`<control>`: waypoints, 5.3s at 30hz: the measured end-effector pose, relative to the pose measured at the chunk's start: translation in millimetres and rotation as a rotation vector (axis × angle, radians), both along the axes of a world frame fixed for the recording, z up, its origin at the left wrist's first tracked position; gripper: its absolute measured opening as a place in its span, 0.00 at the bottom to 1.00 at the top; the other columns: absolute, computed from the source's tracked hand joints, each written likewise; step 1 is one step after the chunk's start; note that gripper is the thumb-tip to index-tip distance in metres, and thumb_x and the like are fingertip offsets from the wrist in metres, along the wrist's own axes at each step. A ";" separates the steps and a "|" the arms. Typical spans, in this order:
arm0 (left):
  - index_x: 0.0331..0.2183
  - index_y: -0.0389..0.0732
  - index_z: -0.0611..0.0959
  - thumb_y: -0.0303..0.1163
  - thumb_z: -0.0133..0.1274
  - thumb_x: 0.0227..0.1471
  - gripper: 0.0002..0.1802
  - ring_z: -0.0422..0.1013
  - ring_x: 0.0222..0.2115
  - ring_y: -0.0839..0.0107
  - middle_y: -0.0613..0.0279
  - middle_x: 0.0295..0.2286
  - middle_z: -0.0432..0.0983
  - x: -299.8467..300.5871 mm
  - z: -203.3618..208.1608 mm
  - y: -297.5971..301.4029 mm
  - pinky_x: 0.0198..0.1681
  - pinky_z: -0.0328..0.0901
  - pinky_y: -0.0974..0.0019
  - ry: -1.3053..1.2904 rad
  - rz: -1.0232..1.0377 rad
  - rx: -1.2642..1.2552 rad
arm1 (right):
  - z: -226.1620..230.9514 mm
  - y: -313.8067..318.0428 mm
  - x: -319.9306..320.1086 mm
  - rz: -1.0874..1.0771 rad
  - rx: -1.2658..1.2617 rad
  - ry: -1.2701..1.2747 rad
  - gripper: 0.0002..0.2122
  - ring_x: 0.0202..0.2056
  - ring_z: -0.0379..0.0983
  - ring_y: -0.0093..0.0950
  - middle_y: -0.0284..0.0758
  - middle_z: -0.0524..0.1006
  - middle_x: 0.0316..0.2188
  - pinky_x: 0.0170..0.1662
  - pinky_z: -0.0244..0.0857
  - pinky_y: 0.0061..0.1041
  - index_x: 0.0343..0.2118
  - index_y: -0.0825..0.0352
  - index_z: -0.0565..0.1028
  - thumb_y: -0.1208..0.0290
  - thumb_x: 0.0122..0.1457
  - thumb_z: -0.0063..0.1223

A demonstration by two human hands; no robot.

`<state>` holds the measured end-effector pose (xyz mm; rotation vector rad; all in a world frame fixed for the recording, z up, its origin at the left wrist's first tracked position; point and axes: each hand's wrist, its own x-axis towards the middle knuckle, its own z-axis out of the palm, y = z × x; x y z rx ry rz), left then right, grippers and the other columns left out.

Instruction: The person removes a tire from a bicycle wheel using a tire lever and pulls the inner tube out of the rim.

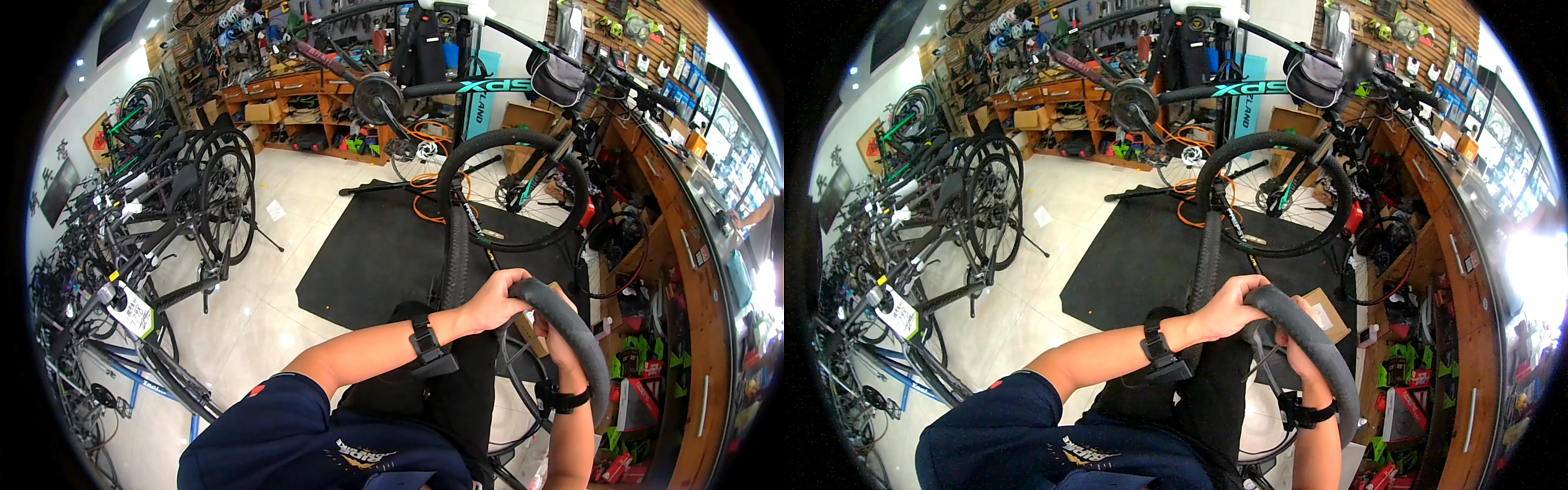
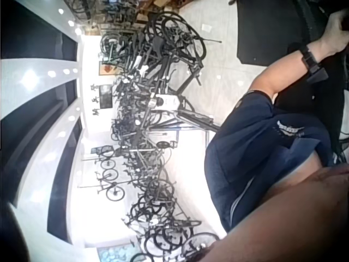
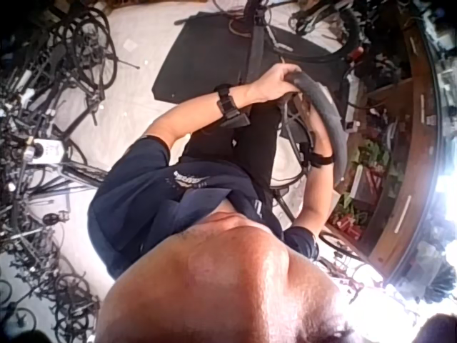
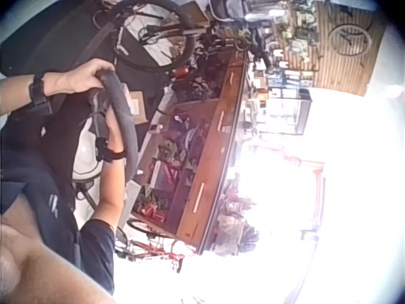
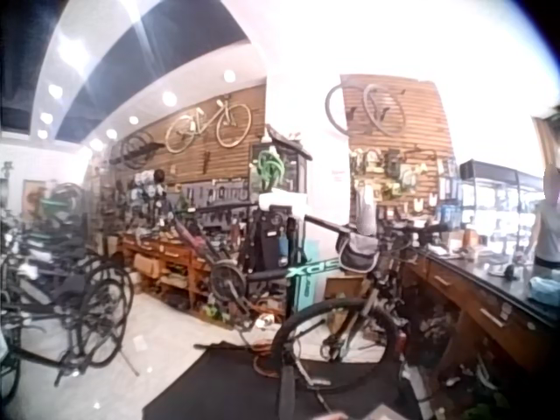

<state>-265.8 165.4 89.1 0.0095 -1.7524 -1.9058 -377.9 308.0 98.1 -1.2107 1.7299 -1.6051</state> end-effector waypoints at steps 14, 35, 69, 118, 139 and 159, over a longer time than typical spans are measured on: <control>0.33 0.37 0.78 0.16 0.56 0.48 0.09 0.70 0.32 0.81 0.70 0.30 0.75 -4.4 16.7 10.4 0.37 0.65 0.75 -0.046 0.013 0.067 | 2.8 0.9 -2.8 0.034 -0.144 -0.082 0.05 0.20 0.60 0.12 0.23 0.66 0.17 0.19 0.52 0.19 0.27 0.65 0.69 0.75 0.61 0.46; 0.31 0.38 0.76 0.14 0.54 0.48 0.09 0.71 0.31 0.79 0.67 0.29 0.76 -5.2 20.3 13.0 0.38 0.66 0.74 -0.087 -0.046 0.060 | 2.5 8.1 -5.2 0.136 -0.125 -0.184 0.09 0.16 0.57 0.14 0.24 0.64 0.14 0.19 0.49 0.18 0.29 0.64 0.71 0.68 0.64 0.41; 0.32 0.38 0.77 0.14 0.53 0.48 0.10 0.71 0.32 0.78 0.67 0.29 0.75 -0.4 17.3 11.6 0.38 0.66 0.72 -0.094 -0.083 0.049 | 8.2 13.4 -1.1 0.133 -0.107 -0.117 0.04 0.23 0.60 0.13 0.25 0.68 0.19 0.23 0.55 0.19 0.27 0.68 0.72 0.77 0.59 0.50; 0.38 0.34 0.79 0.19 0.47 0.53 0.10 0.67 0.29 0.79 0.68 0.28 0.74 -2.0 15.8 7.0 0.36 0.62 0.73 -0.197 -0.162 -0.123 | -9.4 10.6 -2.8 0.075 0.081 -0.280 0.06 0.22 0.62 0.17 0.26 0.71 0.17 0.24 0.55 0.21 0.27 0.64 0.79 0.72 0.56 0.51; 0.32 0.37 0.79 0.26 0.47 0.58 0.06 0.65 0.30 0.78 0.68 0.27 0.72 -13.6 -2.9 -4.6 0.38 0.59 0.71 -0.323 -0.315 -0.043 | -10.3 17.0 2.0 0.240 0.060 -0.773 0.13 0.16 0.45 0.12 0.19 0.53 0.17 0.18 0.39 0.16 0.31 0.67 0.71 0.64 0.68 0.39; 0.29 0.38 0.75 0.28 0.46 0.59 0.08 0.62 0.27 0.79 0.70 0.24 0.68 -19.9 -10.9 -2.6 0.34 0.58 0.72 -0.338 -0.334 0.115 | -14.4 15.0 -6.4 0.245 0.097 -0.828 0.14 0.16 0.45 0.12 0.19 0.54 0.17 0.18 0.40 0.16 0.25 0.62 0.68 0.63 0.67 0.39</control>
